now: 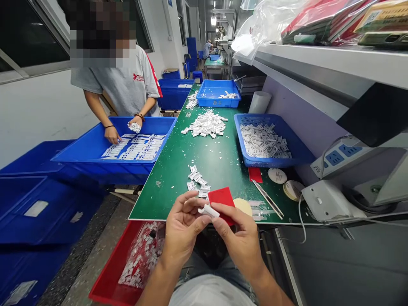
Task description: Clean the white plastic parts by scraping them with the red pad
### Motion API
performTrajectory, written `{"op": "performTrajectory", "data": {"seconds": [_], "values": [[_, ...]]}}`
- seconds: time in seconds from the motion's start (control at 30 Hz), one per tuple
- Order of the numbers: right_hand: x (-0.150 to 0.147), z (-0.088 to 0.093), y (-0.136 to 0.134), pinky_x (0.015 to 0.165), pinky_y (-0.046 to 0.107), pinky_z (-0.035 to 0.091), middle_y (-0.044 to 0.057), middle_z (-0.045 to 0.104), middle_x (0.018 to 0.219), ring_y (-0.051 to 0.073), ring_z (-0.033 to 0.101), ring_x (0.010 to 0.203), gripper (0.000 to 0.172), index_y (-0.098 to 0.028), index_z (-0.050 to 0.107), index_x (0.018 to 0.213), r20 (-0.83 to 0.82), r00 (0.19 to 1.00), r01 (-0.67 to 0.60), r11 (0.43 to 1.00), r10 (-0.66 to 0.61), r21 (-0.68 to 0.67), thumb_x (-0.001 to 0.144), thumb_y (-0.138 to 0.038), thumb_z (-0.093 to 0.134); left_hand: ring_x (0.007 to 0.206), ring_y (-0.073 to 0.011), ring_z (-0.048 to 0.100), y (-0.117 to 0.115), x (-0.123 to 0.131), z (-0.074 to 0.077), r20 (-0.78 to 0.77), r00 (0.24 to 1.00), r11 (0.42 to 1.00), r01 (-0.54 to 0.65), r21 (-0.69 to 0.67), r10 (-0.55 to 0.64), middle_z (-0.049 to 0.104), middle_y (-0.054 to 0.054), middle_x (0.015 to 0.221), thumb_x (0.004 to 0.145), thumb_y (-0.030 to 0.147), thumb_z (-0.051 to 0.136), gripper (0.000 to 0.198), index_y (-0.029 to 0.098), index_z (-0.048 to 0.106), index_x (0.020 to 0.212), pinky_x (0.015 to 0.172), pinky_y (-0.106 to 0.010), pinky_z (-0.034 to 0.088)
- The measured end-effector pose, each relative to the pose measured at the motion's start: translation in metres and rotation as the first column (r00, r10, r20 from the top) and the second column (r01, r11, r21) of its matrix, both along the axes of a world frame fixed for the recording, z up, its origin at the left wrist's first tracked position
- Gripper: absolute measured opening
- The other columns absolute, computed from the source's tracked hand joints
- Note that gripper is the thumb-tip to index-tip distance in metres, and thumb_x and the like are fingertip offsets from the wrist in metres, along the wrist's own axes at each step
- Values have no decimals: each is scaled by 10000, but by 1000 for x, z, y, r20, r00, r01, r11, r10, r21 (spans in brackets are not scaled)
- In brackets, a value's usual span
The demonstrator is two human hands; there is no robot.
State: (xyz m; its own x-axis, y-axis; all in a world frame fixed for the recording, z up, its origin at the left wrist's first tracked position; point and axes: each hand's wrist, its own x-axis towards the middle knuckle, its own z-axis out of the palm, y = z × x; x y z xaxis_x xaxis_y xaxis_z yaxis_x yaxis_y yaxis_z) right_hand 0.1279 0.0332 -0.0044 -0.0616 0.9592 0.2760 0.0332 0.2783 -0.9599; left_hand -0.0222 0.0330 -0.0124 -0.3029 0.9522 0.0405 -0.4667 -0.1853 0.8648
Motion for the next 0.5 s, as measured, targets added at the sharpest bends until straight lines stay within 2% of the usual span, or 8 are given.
{"op": "performTrajectory", "data": {"seconds": [0.07,0.13,0.2,0.27,0.33,0.4,0.43,0.5], "values": [[3,4,5,806,304,618,40,868,1034,209,793,874,184,-287,846,1139,61,998,-27,993,20,116,988,-273,743,812,-156,776,0,-2,3,-135,990,998,44,50,-37,810,-28,907,715,209,966,350,290,825,1024,753,-216,630],[10,10,11,785,305,602,39,859,1028,201,779,861,227,-290,828,1180,139,990,-72,969,40,238,1003,-210,711,856,-163,768,-2,-6,6,-344,938,989,90,117,-45,801,-41,925,815,177,885,217,277,830,999,773,-225,624],[19,17,17,780,322,593,51,853,1026,211,774,858,273,-287,815,1228,247,967,-146,933,64,330,1001,-186,703,910,-177,759,-4,-12,8,-550,835,966,123,228,24,794,-45,959,861,105,815,208,273,820,983,816,-260,619],[25,22,19,780,340,592,69,853,1024,224,771,843,294,-282,812,1260,311,950,-138,926,23,352,995,-207,711,929,-188,759,-5,-15,8,-648,744,929,103,354,165,794,-33,963,841,32,796,260,267,788,953,860,-299,617],[28,26,17,803,334,600,68,856,1039,224,778,862,269,-295,823,1245,221,972,14,958,-80,286,1015,-253,691,917,-193,775,-5,-15,5,-658,690,898,26,440,302,804,-13,962,809,-11,801,347,271,754,1006,877,-326,624],[26,26,11,828,303,615,49,856,1080,211,792,919,256,-321,828,1232,-23,993,121,987,-120,108,1058,-322,640,905,-202,799,-4,-14,0,-631,663,872,-68,484,402,821,6,977,788,-21,817,547,301,695,1213,903,-369,639],[24,26,8,815,285,624,39,857,1093,204,799,928,266,-331,825,1240,-151,987,58,998,-54,23,1067,-367,627,902,-211,811,-5,-13,-3,-616,661,864,-99,494,428,829,12,986,772,-2,843,638,315,652,1291,909,-389,647],[20,26,8,755,268,642,35,862,1092,208,811,899,306,-328,820,1266,-295,922,-274,961,249,-44,1030,-459,677,874,-229,826,-6,-14,-10,-565,707,879,-173,445,425,837,32,966,710,77,921,692,333,624,1280,882,-405,670]]}}
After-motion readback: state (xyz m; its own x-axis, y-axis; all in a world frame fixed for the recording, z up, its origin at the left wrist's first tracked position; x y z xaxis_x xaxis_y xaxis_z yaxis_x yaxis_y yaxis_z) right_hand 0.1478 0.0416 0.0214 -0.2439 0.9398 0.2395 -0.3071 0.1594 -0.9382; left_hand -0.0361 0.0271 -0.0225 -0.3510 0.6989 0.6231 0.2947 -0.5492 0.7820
